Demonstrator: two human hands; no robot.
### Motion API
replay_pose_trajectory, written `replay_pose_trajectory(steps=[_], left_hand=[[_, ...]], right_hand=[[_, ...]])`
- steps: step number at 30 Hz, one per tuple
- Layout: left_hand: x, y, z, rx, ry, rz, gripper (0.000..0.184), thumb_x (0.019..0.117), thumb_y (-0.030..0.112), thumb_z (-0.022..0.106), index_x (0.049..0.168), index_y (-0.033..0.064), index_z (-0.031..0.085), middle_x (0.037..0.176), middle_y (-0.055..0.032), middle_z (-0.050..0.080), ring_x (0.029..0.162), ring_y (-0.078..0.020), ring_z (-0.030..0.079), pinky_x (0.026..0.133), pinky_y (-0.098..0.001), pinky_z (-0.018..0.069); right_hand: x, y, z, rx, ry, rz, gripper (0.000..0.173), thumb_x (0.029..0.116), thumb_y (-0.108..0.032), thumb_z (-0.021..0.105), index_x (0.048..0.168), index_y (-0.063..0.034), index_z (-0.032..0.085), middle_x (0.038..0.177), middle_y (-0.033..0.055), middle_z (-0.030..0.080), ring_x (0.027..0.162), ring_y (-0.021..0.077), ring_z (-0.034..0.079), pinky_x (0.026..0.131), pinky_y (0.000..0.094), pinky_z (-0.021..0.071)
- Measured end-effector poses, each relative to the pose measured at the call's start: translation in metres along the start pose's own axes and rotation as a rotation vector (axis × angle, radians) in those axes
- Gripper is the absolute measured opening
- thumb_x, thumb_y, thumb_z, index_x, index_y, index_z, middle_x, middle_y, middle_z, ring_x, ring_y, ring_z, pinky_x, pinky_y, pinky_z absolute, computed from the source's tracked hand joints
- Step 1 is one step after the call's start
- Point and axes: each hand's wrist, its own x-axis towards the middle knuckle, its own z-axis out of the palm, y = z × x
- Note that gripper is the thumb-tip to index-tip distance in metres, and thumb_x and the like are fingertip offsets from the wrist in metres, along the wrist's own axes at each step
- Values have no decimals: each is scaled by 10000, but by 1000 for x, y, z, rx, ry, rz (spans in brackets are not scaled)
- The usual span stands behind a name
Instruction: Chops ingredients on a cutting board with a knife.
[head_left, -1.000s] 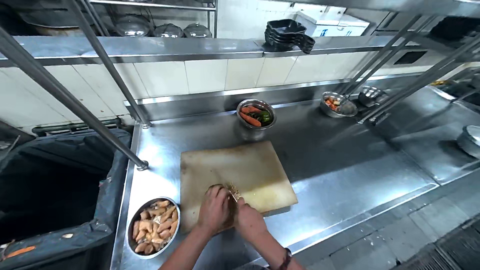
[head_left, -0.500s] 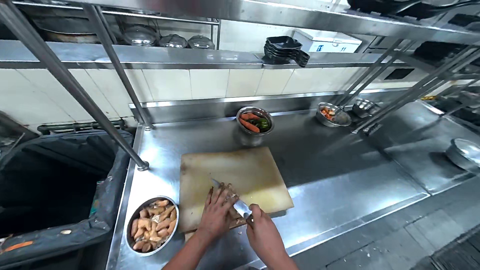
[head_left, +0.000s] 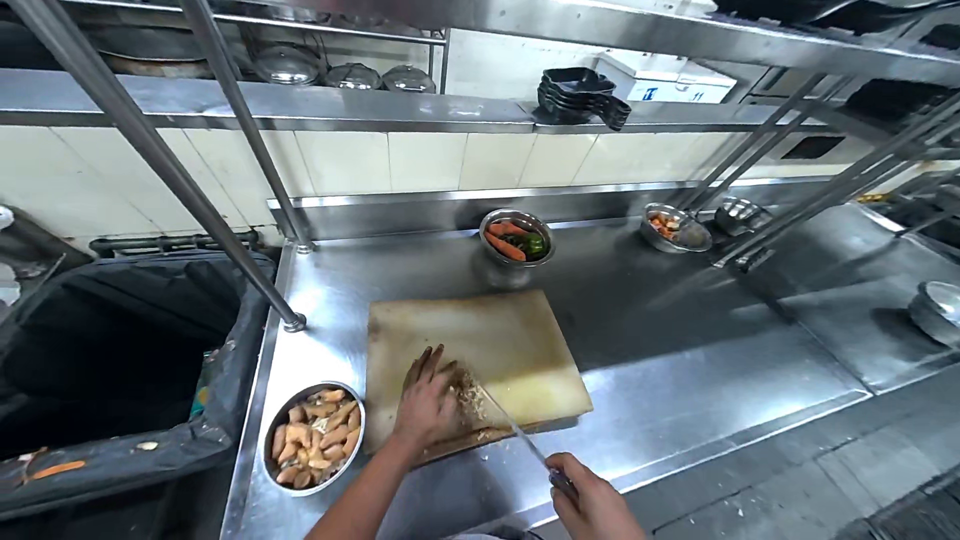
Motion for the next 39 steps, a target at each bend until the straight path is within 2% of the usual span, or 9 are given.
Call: replay_pose_trajectory(steps=[4, 10, 14, 18, 24, 27, 29, 31, 39], left_hand=[[-4, -6, -7, -185, 333, -131, 347, 1033, 236, 425, 1087, 74, 727, 1353, -122, 641, 1337, -300, 550, 1124, -485, 458], [-27, -17, -22, -222, 398, -270, 374, 1011, 366, 490, 1046, 100, 750, 1274, -96, 676, 1240, -265, 603, 1073, -491, 481], [-47, -17, -21, -187, 355, -249, 297, 977, 304, 530, 1056, 106, 737, 1202, -84, 699, 1195, -250, 623, 1051, -468, 497], [-59, -17, -14, -132, 228, -242, 268, 944, 255, 570, 1115, 128, 733, 1193, -66, 703, 1181, -241, 636, 1043, -450, 512], [-15, 4, -27, -34, -144, -229, 398, 1002, 226, 577, 1392, 150, 609, 1472, -108, 557, 1385, -279, 513, 1152, -440, 439], [23, 9, -19, 68, -259, -154, 465, 1015, 144, 544, 1479, 161, 544, 1552, -75, 489, 1447, -264, 449, 1184, -429, 410], [39, 9, -11, 115, -300, -73, 460, 1010, 83, 521, 1460, 166, 565, 1517, -45, 532, 1448, -257, 441, 1193, -429, 393], [48, 7, -7, 132, -313, -12, 394, 998, 55, 523, 1363, 148, 640, 1430, -47, 601, 1403, -265, 481, 1173, -433, 411], [49, 17, -13, 103, -496, 12, 289, 1013, 119, 543, 1252, 120, 706, 1347, -94, 652, 1338, -278, 554, 1143, -472, 444]], right_hand=[[15, 30, 36, 222, -22, -123, 339, 985, -188, 606, 1316, -117, 631, 1015, 65, 742, 792, 200, 707, 728, 448, 601], [69, 42, 103, 279, -50, -256, 301, 1006, -345, 627, 1253, -189, 699, 895, 35, 734, 725, 162, 687, 703, 421, 596], [94, 30, 91, 166, 8, -199, 345, 1014, -346, 592, 1293, -182, 712, 963, 35, 759, 806, 156, 722, 800, 408, 614], [99, 23, 65, 57, 77, -141, 364, 1017, -348, 572, 1328, -215, 704, 1018, 28, 763, 847, 165, 720, 829, 423, 604], [93, 17, 53, 238, 205, -78, 345, 1034, -315, 566, 1322, -149, 656, 809, 14, 713, 604, 140, 671, 593, 374, 611], [103, 15, 60, 129, 258, 34, 377, 1034, -343, 559, 1341, -135, 627, 856, 57, 714, 690, 208, 689, 677, 448, 600], [109, 11, 63, 24, 231, 102, 416, 1030, -320, 568, 1397, -127, 605, 1052, 111, 736, 902, 269, 727, 844, 501, 595], [114, 5, 62, -55, 187, 135, 440, 1031, -293, 550, 1444, -144, 575, 1165, 131, 720, 1009, 293, 722, 908, 511, 581], [122, -69, 21, -277, -90, 129, 433, 1053, -306, 487, 1474, -213, 526, 1256, 158, 663, 1064, 346, 701, 891, 547, 580]])
